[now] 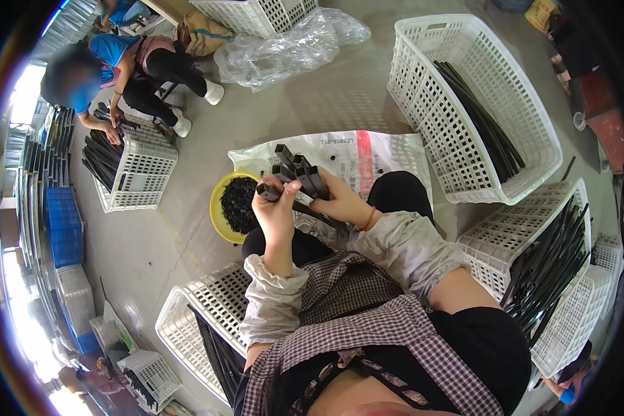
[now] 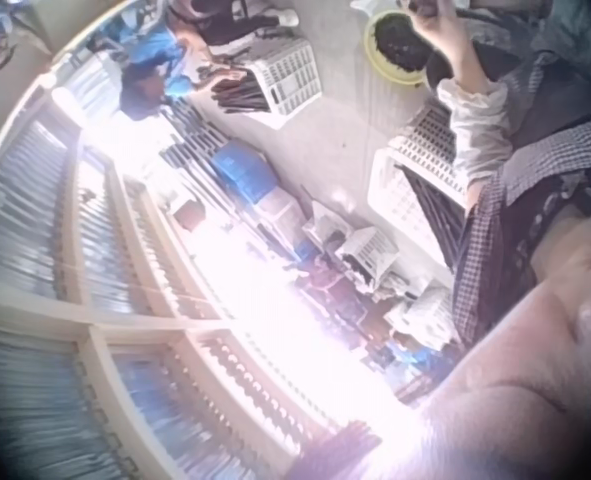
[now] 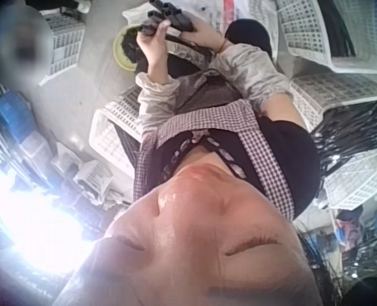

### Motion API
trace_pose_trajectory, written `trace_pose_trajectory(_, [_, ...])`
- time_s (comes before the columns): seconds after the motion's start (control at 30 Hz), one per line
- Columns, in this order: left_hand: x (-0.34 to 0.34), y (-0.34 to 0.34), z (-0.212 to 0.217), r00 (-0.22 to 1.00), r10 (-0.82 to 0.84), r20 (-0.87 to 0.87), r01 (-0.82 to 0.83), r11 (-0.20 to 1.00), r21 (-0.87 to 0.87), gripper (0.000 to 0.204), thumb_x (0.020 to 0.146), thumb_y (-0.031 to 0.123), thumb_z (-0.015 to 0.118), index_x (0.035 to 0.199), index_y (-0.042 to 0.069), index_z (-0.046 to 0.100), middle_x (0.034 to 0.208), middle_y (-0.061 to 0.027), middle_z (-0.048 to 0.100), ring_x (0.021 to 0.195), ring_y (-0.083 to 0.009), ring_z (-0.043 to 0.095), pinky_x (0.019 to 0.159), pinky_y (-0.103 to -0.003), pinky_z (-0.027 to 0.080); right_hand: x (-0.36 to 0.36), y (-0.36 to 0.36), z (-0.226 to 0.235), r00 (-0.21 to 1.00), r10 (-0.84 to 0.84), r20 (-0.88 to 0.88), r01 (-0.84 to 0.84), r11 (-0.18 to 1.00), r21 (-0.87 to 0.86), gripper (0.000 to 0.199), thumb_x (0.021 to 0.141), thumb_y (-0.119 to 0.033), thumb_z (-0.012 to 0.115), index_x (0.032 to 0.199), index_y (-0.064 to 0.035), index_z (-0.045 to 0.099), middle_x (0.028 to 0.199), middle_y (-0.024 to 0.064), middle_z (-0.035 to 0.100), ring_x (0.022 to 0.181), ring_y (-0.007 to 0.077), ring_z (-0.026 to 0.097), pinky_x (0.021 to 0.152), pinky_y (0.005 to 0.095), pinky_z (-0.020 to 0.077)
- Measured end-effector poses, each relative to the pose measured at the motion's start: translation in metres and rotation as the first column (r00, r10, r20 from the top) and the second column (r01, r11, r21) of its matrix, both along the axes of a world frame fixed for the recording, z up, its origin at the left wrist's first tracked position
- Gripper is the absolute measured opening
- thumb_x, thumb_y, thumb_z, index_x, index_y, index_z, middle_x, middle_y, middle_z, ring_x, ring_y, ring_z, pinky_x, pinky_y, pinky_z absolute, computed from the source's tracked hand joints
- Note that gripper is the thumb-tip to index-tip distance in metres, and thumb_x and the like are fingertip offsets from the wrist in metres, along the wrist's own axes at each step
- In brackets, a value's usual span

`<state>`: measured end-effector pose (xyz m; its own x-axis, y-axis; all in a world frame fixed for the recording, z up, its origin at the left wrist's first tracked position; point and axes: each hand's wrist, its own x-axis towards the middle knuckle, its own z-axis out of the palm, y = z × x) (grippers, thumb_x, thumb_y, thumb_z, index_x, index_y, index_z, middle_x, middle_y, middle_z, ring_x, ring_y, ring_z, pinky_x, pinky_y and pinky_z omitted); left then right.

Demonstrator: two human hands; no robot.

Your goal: The person sits on the floor and repeatedly inserts small black components into square metal tubes, then uses a hammer to tap them into place. They handle the tubes and components one at a time, placing finished assemblies into a nearby basket.

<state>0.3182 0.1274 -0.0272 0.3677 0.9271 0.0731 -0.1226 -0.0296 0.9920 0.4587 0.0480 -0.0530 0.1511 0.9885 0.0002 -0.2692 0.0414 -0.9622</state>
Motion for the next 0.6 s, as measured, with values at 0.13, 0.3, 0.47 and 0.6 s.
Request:
trace_pose_trajectory(0.13, [0.006, -0.01, 0.009, 0.997, -0.007, 0.081, 0.015, 0.994, -0.104, 0.041, 0.079, 0.016, 0.08, 0.105, 0.001, 0.053, 0.084, 0.0042, 0.05, 0.08, -0.0065, 0.048, 0.076, -0.02, 0.042, -0.001, -0.003, 0.006, 0.997, 0.012, 0.08, -0.012, 1.0, -0.003, 0.054, 0.072, -0.002, 0.059, 0.124, 0.0019, 0.045, 0.102, 0.0102, 0.055, 0.094, 0.0168, 0.053, 0.082, 0.031, 0.0447])
trace_pose_trajectory(0.3, [0.011, -0.019, 0.015, 0.987, -0.088, 0.134, 0.092, 0.995, -0.025, 0.057, 0.071, 0.012, 0.086, 0.115, -0.001, 0.05, 0.095, 0.0015, 0.049, 0.087, -0.0089, 0.049, 0.08, -0.022, 0.043, -0.005, -0.001, 0.006, 0.977, -0.064, 0.202, 0.04, 0.992, 0.12, 0.058, 0.073, -0.005, 0.06, 0.128, 0.002, 0.044, 0.112, 0.0168, 0.054, 0.104, 0.026, 0.054, 0.091, 0.0358, 0.0428])
trace_pose_trajectory(0.47, [0.014, -0.014, 0.021, 0.994, -0.036, -0.106, 0.039, 0.999, 0.02, 0.045, 0.072, 0.007, 0.084, 0.102, 0.001, 0.051, 0.086, 0.0026, 0.05, 0.079, -0.0077, 0.048, 0.074, -0.021, 0.042, -0.009, 0.002, -0.007, 0.973, -0.078, 0.216, 0.062, 0.995, 0.081, 0.054, 0.075, -0.006, 0.056, 0.128, 0.0032, 0.046, 0.115, 0.019, 0.055, 0.108, 0.0284, 0.053, 0.096, 0.0376, 0.0405])
trace_pose_trajectory(0.6, [0.001, -0.006, 0.022, 0.992, -0.076, -0.103, 0.075, 0.997, -0.012, 0.033, 0.08, 0.002, 0.075, 0.104, -0.001, 0.053, 0.09, 0.0012, 0.057, 0.079, -0.0057, 0.052, 0.071, -0.019, 0.044, -0.005, 0.0, 0.016, 0.999, -0.028, -0.025, 0.03, 0.998, 0.059, 0.048, 0.075, -0.003, 0.049, 0.122, 0.0049, 0.051, 0.111, 0.0185, 0.057, 0.108, 0.0276, 0.053, 0.097, 0.0367, 0.0396])
